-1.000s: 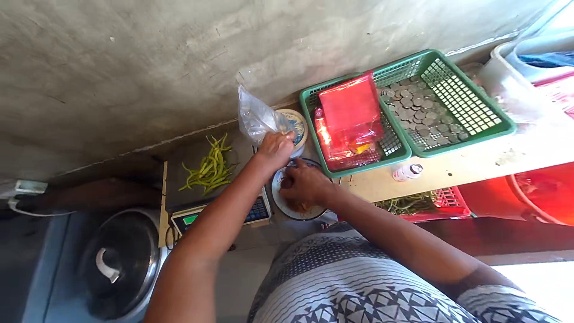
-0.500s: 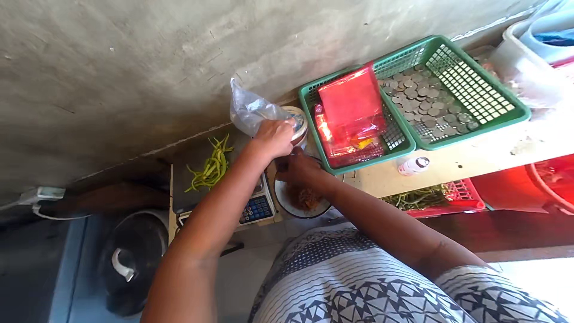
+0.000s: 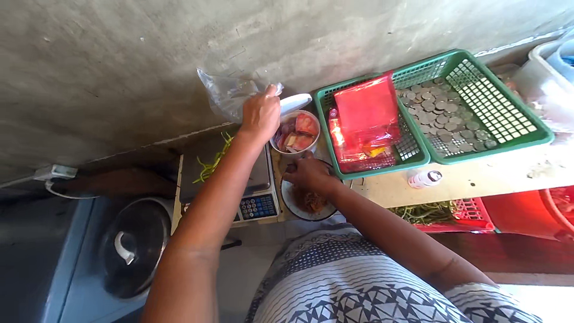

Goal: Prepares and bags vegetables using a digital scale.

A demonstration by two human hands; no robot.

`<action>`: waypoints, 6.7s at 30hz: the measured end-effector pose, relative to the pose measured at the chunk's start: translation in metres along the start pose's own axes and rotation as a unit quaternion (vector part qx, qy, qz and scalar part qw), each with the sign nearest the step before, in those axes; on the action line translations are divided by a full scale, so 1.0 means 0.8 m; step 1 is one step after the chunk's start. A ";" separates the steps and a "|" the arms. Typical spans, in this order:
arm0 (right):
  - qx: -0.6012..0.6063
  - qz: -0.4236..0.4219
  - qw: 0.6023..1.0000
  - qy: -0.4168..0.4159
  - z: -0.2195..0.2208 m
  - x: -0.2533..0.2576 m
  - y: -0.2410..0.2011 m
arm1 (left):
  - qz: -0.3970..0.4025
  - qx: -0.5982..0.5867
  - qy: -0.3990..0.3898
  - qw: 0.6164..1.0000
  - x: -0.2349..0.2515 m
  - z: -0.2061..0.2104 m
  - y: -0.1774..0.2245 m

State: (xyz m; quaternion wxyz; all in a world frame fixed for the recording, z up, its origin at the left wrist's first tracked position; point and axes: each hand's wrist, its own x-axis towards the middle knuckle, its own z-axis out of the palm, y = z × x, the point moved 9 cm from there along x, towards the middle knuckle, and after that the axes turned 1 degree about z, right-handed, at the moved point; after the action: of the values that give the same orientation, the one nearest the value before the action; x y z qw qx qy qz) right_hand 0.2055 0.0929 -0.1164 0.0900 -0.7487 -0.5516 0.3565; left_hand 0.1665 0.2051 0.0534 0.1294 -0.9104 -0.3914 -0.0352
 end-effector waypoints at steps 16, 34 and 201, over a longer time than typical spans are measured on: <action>-0.029 -0.113 0.991 0.061 -0.016 -0.052 -0.043 | -0.174 -0.128 0.000 0.976 -0.044 -0.002 -0.050; 0.240 -0.139 0.958 0.073 -0.022 -0.037 -0.015 | -0.296 -0.235 -0.134 0.916 -0.076 0.078 -0.052; 0.112 -0.222 0.964 0.089 -0.201 -0.045 -0.023 | -0.327 -0.542 0.211 0.745 -0.415 -0.045 -0.038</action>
State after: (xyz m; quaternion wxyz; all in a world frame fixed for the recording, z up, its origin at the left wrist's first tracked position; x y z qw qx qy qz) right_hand 0.2884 0.1097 0.0264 0.2987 -0.6210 -0.6506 0.3190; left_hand -0.0836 -0.0179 0.0392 -0.3261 -0.6126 -0.5428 -0.4730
